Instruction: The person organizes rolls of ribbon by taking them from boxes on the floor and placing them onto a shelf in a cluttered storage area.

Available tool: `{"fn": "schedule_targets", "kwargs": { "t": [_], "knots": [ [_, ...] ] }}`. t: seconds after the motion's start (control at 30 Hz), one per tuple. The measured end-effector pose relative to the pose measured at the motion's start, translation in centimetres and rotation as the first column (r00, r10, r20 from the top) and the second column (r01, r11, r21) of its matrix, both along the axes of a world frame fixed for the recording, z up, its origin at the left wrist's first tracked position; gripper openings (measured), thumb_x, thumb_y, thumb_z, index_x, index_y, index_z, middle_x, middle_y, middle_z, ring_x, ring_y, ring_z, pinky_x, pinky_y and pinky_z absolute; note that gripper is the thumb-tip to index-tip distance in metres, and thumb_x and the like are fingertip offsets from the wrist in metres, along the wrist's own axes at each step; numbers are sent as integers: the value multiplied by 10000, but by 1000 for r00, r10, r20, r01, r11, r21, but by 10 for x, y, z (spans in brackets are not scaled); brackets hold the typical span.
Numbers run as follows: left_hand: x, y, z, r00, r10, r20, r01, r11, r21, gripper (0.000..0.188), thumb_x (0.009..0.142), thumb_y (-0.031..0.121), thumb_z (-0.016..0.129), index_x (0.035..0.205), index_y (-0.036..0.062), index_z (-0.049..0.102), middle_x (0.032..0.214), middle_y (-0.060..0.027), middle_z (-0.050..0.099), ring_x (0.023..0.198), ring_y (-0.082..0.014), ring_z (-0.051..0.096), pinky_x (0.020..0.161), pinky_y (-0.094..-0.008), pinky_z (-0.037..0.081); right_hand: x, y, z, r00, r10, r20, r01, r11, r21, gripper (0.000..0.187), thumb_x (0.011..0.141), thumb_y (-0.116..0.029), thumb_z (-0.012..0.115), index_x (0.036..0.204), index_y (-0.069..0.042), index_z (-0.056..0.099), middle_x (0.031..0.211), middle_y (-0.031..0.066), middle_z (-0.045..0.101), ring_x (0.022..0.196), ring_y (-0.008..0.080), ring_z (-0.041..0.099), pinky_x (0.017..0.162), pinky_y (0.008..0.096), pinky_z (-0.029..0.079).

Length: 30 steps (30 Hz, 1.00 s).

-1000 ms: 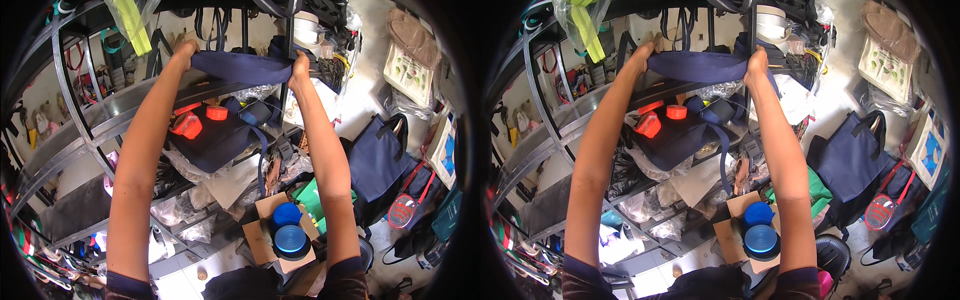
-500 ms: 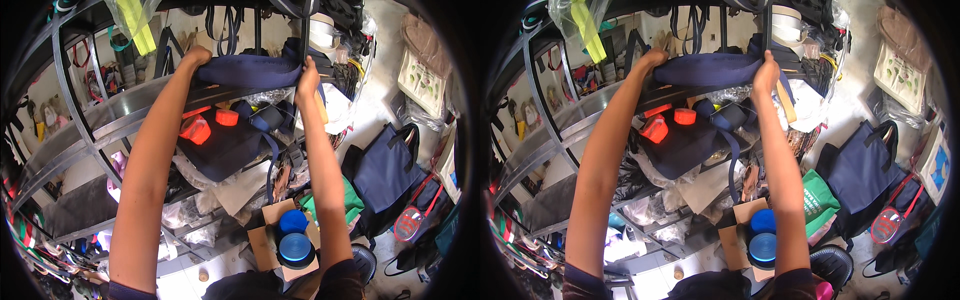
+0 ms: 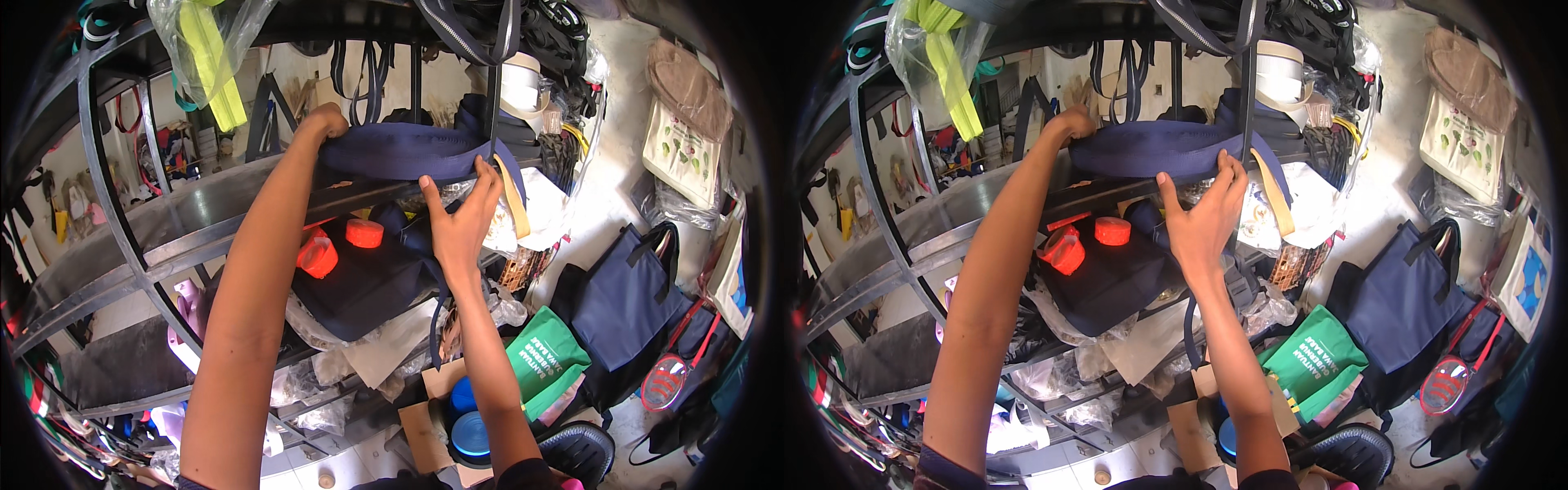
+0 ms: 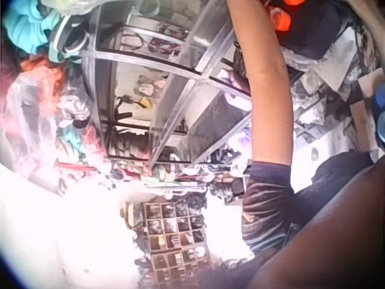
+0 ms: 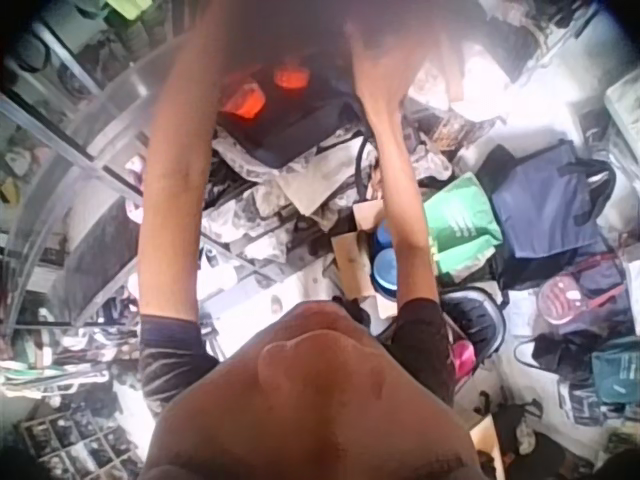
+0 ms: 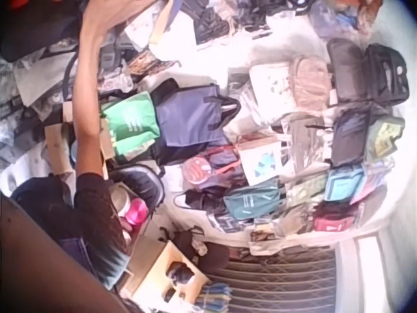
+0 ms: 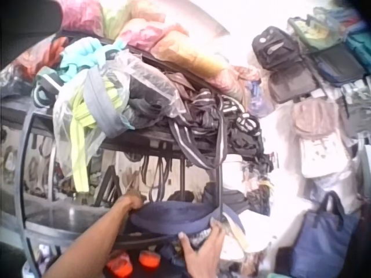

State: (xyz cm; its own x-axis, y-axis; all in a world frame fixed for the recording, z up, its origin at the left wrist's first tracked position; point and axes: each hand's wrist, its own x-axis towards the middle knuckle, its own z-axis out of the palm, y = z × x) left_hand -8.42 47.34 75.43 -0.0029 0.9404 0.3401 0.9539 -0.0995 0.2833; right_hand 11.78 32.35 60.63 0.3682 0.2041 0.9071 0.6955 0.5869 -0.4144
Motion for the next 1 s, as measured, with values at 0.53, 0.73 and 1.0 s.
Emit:
{"fn": "schedule_targets", "kwargs": {
  "t": [0.53,0.73,1.0],
  "knots": [
    [-6,1,-12,928,-152,340,204,971,-122,558,950,411,472,1302,-20,499,1336,-191,514,1256,-285,471,1026,-389,353,-12,29,6,993,-12,-118,-32,933,-359,908,903,-558,487,1429,115,180,1490,271,240,1400,361,241,1108,572,149],
    [0,-10,-18,950,-118,289,165,976,-144,593,969,435,418,1341,-26,447,1396,-219,443,1284,-317,435,1037,-420,339,5,25,6,998,-51,-45,39,971,-236,797,923,-494,489,1426,74,246,1482,244,285,1398,350,252,1113,560,162],
    [7,3,-29,943,-117,312,111,993,36,529,947,364,370,1274,-19,535,1375,-217,474,1300,-350,433,1066,-434,335,27,60,36,999,9,41,7,927,-375,710,961,-460,424,1403,80,295,1444,272,333,1364,379,304,1122,489,217]
  ]
}}
